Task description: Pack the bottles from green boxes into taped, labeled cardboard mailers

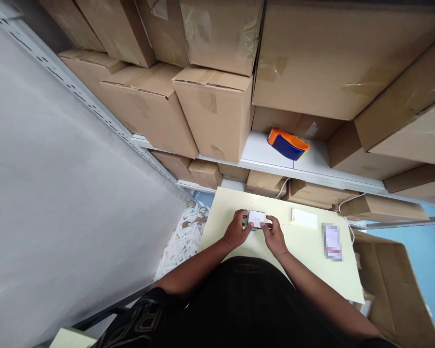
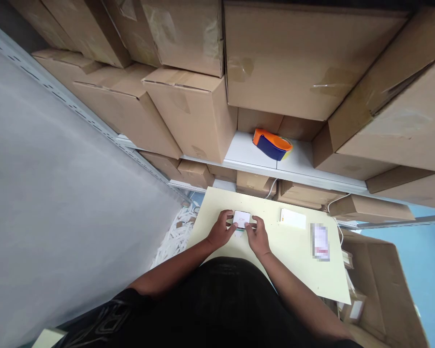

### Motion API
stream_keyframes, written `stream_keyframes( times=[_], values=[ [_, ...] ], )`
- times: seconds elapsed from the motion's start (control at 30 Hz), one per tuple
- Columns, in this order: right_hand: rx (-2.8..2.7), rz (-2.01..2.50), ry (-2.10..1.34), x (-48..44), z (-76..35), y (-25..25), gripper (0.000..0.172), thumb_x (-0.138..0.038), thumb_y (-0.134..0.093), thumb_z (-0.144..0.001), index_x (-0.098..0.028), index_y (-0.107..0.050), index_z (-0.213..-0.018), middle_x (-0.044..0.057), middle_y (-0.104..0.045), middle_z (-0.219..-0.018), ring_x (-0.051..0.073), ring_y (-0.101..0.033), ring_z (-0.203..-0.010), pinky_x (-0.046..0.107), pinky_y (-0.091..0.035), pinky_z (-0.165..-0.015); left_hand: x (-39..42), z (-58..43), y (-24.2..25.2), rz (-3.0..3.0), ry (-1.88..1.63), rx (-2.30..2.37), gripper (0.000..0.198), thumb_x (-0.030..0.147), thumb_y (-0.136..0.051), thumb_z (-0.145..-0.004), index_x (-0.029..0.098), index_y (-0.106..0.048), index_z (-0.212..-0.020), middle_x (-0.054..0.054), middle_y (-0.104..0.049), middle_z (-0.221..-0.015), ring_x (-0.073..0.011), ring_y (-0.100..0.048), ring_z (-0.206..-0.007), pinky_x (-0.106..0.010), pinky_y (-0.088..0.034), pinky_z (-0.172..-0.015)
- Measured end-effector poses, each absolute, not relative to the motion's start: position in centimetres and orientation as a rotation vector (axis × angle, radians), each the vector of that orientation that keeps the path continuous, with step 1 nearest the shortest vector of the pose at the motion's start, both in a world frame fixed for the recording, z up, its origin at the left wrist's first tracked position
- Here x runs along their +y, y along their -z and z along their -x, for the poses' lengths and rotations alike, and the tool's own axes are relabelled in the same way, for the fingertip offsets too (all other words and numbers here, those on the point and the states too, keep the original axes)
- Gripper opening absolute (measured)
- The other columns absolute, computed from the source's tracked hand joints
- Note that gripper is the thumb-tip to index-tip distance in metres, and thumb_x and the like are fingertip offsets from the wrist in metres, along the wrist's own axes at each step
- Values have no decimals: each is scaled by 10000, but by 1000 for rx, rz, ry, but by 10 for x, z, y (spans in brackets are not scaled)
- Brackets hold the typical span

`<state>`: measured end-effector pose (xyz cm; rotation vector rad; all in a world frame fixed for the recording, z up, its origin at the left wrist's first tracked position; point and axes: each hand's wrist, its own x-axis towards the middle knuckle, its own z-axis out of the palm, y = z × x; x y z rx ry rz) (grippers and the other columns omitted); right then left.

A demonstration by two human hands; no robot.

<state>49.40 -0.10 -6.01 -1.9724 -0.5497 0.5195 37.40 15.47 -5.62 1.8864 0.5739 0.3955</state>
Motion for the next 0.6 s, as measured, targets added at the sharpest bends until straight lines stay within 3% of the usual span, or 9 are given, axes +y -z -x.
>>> stream_keyframes(
  times=[0.17,0.33,0.47,0.6],
  values=[
    [-554,1921,-574,-6,-498,73,513,-572,-531,-972,-240,-582,-1359,133,-651,-1389,290,-700,-1129,493,-587,-949,156,-370,68,-1629,-288,647,510,413,-573,-976,212,-459,-1431,-171,-507,-1501,-299,-554,-1342,-471,-539,-1030],
    [-535,1837,-670,-8,-498,90,506,-578,-536,-967,-263,-640,-1349,105,-731,-1268,308,-717,-1102,467,-643,-788,156,-360,82,-1543,-157,580,555,529,-488,-1005,226,-482,-1471,-146,-597,-1448,-299,-609,-1271,-499,-550,-987],
    [-482,1798,-740,9,-501,96,520,-594,-521,-968,-262,-641,-1350,108,-728,-1269,292,-723,-1076,446,-649,-772,163,-361,83,-1533,-160,564,577,536,-523,-985,235,-498,-1476,-144,-618,-1432,-300,-642,-1216,-483,-564,-954],
    [-622,1848,-667,58,-507,99,495,-598,-486,-976,-263,-658,-1297,92,-762,-1165,246,-744,-914,384,-636,-684,193,-369,67,-1530,-254,637,521,517,-483,-1001,230,-549,-1430,-119,-666,-1366,-283,-646,-1212,-476,-547,-991]
  ],
)
